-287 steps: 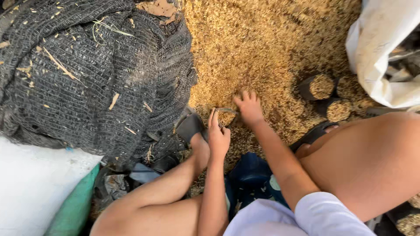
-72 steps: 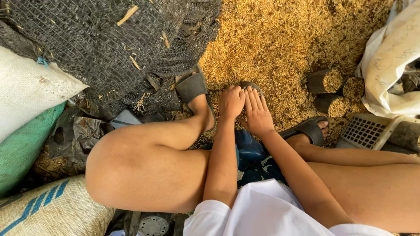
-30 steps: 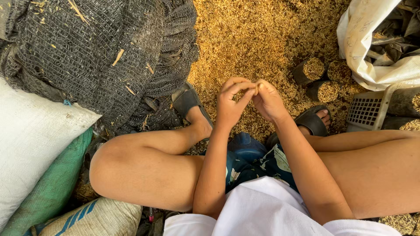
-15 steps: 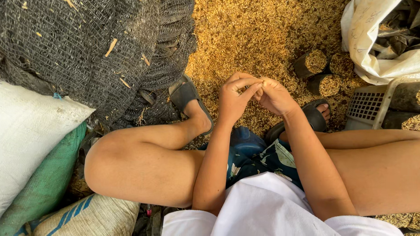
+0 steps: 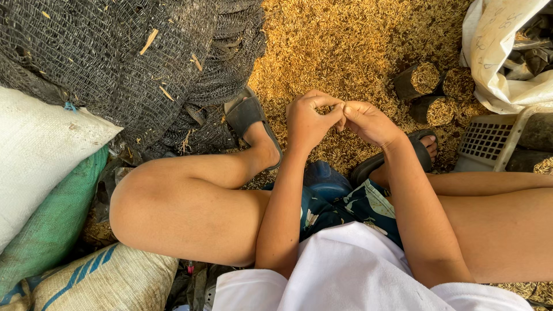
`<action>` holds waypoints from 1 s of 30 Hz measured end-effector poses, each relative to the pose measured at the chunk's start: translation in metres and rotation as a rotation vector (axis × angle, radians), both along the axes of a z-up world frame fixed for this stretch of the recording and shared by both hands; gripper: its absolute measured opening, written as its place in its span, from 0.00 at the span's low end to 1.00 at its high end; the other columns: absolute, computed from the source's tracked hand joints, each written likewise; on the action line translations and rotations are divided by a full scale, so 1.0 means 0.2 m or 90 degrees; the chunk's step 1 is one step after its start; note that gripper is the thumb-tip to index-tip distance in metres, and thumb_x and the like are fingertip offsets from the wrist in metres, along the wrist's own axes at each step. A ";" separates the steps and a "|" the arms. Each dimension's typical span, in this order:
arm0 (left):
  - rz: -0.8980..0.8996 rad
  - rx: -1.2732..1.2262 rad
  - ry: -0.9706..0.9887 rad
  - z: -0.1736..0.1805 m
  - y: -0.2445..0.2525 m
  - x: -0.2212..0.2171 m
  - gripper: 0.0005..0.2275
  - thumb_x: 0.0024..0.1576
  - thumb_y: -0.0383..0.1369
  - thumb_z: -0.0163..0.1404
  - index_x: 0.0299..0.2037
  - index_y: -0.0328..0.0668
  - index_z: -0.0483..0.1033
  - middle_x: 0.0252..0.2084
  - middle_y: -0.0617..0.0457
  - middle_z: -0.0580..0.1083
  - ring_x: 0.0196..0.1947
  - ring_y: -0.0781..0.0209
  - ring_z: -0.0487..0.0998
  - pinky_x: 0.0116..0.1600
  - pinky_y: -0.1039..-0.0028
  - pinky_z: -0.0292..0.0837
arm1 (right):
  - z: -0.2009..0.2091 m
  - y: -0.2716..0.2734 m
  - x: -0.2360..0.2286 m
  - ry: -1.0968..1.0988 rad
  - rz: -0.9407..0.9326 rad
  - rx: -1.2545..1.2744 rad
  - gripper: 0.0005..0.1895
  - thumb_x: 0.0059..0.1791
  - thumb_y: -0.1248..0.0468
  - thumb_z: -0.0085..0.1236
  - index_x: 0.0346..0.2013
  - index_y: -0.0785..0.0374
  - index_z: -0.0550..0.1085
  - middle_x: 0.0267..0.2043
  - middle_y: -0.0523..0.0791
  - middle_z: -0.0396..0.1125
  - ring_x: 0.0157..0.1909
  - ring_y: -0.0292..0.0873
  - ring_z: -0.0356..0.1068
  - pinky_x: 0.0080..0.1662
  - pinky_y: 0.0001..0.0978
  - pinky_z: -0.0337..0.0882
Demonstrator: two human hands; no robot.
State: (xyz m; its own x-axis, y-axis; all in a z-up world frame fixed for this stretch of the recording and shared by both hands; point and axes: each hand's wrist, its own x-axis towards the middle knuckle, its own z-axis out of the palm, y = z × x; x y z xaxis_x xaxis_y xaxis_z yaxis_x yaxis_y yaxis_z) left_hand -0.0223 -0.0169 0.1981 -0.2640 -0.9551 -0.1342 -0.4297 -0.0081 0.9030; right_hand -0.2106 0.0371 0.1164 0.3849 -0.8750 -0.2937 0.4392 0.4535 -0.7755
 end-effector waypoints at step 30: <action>0.139 0.126 -0.409 -0.89 0.08 0.10 0.20 0.60 0.51 0.48 0.48 0.42 0.71 0.47 0.46 0.76 0.43 0.48 0.80 0.44 0.55 0.75 | -0.25 0.04 0.25 0.996 -0.027 -0.221 0.10 0.50 0.60 0.66 0.44 0.56 0.77 0.43 0.45 0.69 0.41 0.48 0.73 0.41 0.42 0.74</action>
State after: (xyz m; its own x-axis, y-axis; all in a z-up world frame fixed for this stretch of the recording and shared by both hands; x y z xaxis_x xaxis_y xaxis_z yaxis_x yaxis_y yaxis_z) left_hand -0.0015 -0.0002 0.0205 0.1203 -0.9191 -0.3753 -0.8470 -0.2922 0.4440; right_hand -0.1614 0.0460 0.0655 -0.1145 -0.9819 -0.1507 -0.8407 0.1766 -0.5119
